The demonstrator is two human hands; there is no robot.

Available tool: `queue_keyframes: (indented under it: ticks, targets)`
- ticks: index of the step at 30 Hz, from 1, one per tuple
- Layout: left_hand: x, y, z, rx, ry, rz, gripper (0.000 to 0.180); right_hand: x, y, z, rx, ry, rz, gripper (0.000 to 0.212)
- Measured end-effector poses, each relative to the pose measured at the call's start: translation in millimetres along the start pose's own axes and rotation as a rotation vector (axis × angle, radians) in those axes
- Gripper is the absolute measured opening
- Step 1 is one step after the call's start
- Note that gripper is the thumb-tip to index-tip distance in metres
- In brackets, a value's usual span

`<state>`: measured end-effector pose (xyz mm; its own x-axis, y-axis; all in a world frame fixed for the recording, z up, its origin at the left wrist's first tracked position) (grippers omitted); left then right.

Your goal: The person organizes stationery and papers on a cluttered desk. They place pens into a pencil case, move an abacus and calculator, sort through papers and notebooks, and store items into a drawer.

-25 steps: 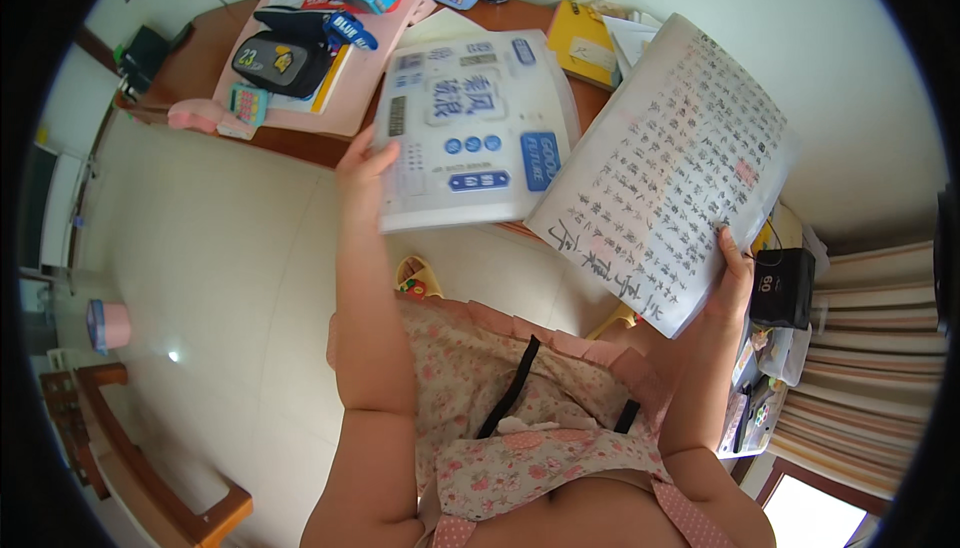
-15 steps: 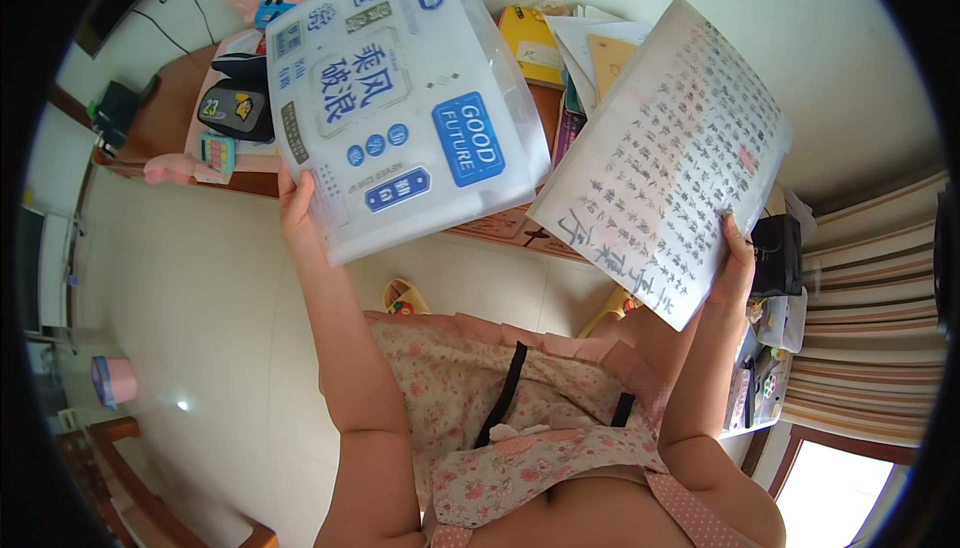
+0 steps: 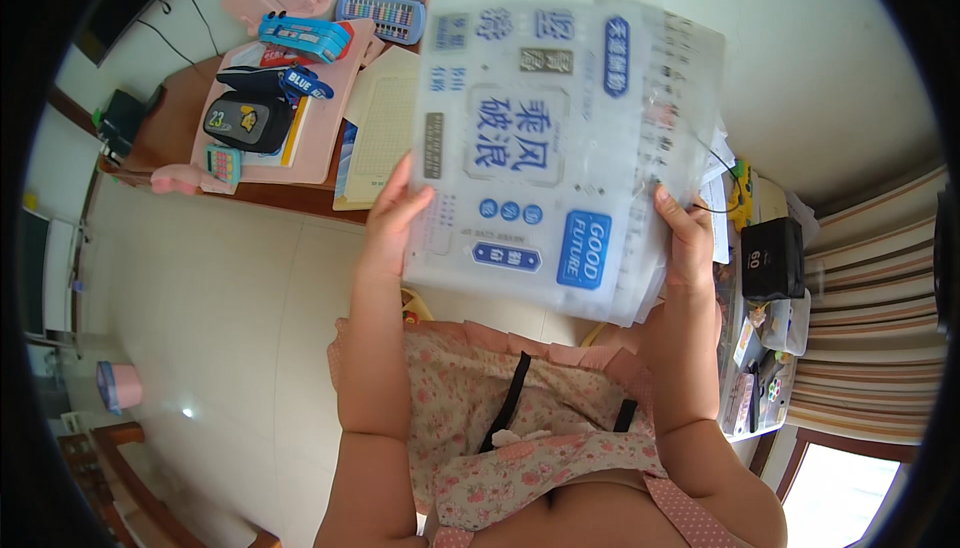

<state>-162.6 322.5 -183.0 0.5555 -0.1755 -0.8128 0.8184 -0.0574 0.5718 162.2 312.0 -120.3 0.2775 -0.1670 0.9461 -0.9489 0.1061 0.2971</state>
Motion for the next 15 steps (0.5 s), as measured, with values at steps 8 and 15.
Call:
queue_keyframes:
  ticks: [8,15]
  targets:
    - [25,33,-2,0.102,-0.073,-0.088,0.063,-14,2,0,0.022,0.187,0.125,0.064]
    - [29,51,0,0.115,0.095,-0.301,0.075,-2,3,-3,0.163,0.192,-0.148,0.056]
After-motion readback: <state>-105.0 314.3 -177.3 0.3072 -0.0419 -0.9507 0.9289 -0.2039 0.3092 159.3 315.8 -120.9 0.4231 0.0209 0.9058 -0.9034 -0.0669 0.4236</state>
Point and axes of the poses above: each hand's wrist, its own z-axis away from the middle knuckle, its own y-axis out of the palm, x = y × z, the point moved 8 cm from there along -z, towards the middle knuckle, and after that the axes turned 9 degrees about -y, right-handed, at the moved point
